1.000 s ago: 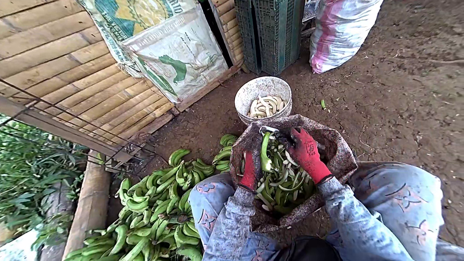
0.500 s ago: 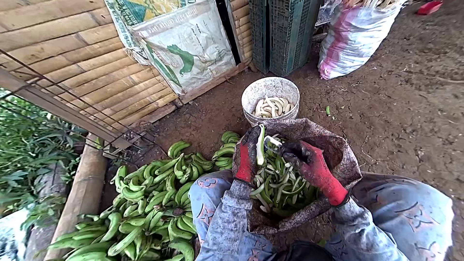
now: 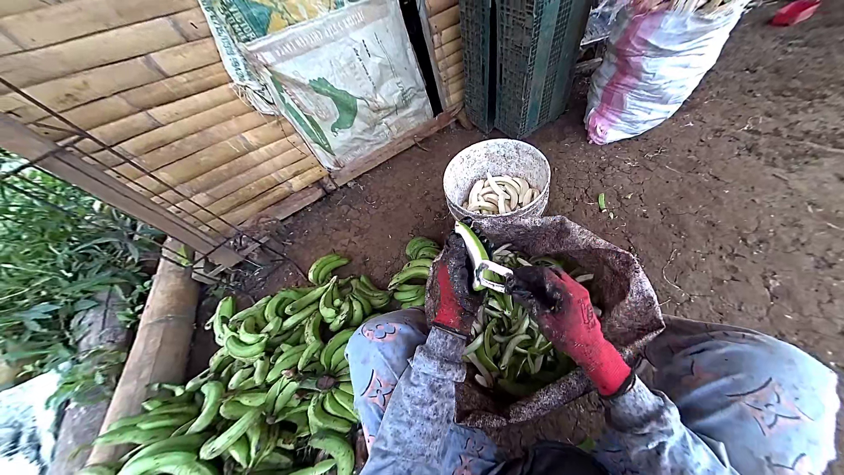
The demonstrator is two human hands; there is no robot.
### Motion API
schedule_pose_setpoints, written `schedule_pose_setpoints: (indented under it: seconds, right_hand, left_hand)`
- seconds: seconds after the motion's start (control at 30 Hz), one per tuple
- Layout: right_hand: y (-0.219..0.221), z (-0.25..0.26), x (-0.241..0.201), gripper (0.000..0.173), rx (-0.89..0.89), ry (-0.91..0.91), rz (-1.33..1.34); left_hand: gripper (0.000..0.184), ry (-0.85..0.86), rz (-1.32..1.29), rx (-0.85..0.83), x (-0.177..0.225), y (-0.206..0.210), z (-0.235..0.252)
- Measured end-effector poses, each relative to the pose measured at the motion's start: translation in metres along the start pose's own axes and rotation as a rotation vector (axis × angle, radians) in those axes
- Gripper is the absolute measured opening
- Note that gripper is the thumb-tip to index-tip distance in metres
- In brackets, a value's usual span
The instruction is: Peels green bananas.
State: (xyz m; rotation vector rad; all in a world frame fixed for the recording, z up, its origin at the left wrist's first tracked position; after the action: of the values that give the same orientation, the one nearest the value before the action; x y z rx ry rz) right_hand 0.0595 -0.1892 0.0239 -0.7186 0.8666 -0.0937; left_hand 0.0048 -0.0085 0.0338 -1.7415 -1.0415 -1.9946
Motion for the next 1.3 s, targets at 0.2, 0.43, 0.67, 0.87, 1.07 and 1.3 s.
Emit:
schedule_pose_setpoints:
  seconds: [0.2, 0.43, 0.67, 0.87, 1.07, 1.3]
  right_hand:
    - [0.007, 0.017, 0.021, 0.028, 0.036, 0.012, -0.208]
    - [-0.014, 0.026, 0.03, 0.034, 0.048, 0.177, -0.127]
    - [0.02, -0.007, -0.009, 0.031, -0.025, -0.014, -0.09]
    - [0.014, 0.009, -0.014, 0.027, -0.033, 0.026, -0.213]
    - [0.02, 0.004, -0.001, 0.028, 0.029, -0.032, -0.202]
    - [0.012, 0.02, 0.009, 0.025, -0.004, 0.07, -0.2]
  left_hand:
    - [0.033, -0.036, 0.186, -0.28, 0.004, 0.002, -0.013]
    - [0.034, -0.138, 0.164, -0.203, 0.007, 0.003, -0.016]
    - [0.03, -0.048, -0.3, 0.056, -0.008, -0.003, -0.006]
    - [0.033, -0.018, -0.312, -0.028, -0.005, 0.003, -0.013]
    - [0.037, 0.051, 0.468, 0.14, 0.006, 0.014, -0.019]
    - [0.039, 0.101, 0.844, -0.087, 0.02, 0.029, -0.04]
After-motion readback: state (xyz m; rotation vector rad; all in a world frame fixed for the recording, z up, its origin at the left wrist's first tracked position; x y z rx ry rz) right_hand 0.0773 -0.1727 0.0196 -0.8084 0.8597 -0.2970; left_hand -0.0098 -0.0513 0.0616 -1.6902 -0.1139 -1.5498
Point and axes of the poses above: each hand's wrist, its own z-axis towards the middle knuckle, its own y-axis out of the palm, x = y × z, the point moved 2 cm from there along z, towards the middle knuckle, and after that the axes turned 7 degrees about -z, right-handed, at the moved point
